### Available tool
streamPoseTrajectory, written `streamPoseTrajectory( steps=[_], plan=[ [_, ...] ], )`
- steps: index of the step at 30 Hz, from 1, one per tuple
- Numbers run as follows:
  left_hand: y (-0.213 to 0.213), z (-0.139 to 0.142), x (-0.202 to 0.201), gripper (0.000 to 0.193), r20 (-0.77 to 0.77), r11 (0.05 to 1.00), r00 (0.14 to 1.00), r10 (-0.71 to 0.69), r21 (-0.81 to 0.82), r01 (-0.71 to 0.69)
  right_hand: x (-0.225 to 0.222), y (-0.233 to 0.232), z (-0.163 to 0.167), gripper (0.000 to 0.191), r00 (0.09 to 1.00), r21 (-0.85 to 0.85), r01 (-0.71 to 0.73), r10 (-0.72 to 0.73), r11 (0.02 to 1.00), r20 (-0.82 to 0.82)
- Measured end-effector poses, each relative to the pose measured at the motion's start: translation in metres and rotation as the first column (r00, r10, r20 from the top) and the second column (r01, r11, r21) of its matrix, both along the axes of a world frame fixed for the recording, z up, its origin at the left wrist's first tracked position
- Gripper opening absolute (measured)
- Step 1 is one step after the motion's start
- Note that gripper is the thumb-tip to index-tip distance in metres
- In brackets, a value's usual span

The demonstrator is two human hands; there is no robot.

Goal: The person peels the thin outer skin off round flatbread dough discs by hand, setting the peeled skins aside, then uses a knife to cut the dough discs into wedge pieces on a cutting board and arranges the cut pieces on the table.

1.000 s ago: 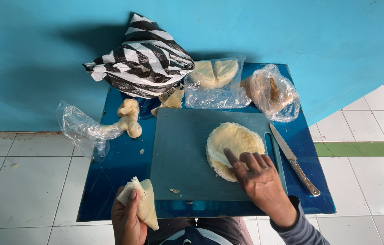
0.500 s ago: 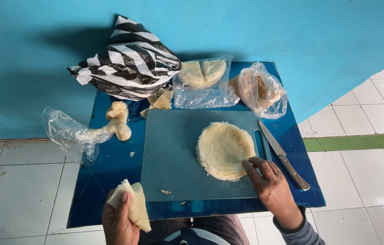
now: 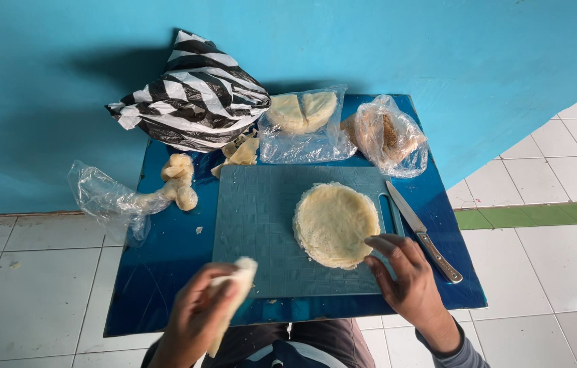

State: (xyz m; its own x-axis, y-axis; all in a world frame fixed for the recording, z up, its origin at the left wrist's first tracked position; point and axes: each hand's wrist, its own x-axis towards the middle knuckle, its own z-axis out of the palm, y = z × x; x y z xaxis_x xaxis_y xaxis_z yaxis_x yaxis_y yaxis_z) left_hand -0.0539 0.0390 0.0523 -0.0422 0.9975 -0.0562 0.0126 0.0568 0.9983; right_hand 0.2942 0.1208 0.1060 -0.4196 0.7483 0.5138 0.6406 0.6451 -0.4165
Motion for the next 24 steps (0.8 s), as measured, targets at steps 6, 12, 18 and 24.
streamPoseTrajectory(
  steps=[6,12,18,24],
  plan=[
    [0.042,0.074,0.059,0.014,-0.029,0.876,0.902,-0.431,0.227,0.426,-0.013,-0.013,0.020,0.063,0.646,-0.324,-0.710,0.396,0.625,-0.653],
    [0.097,0.100,0.099,0.015,-0.325,0.890,0.928,-0.181,0.347,0.295,-0.005,-0.009,0.005,0.031,0.703,-0.580,-0.491,-0.098,0.650,-0.705],
    [0.122,0.081,0.114,0.017,-0.400,0.831,0.916,-0.030,0.499,0.245,0.013,0.028,-0.001,0.023,0.751,-0.621,-0.325,-0.204,0.713,-0.628],
    [0.153,0.053,0.122,0.018,-0.448,0.852,0.894,0.000,0.468,0.235,0.008,0.042,0.002,0.024,0.872,-0.635,-0.085,-0.251,0.768,-0.420]
  ],
)
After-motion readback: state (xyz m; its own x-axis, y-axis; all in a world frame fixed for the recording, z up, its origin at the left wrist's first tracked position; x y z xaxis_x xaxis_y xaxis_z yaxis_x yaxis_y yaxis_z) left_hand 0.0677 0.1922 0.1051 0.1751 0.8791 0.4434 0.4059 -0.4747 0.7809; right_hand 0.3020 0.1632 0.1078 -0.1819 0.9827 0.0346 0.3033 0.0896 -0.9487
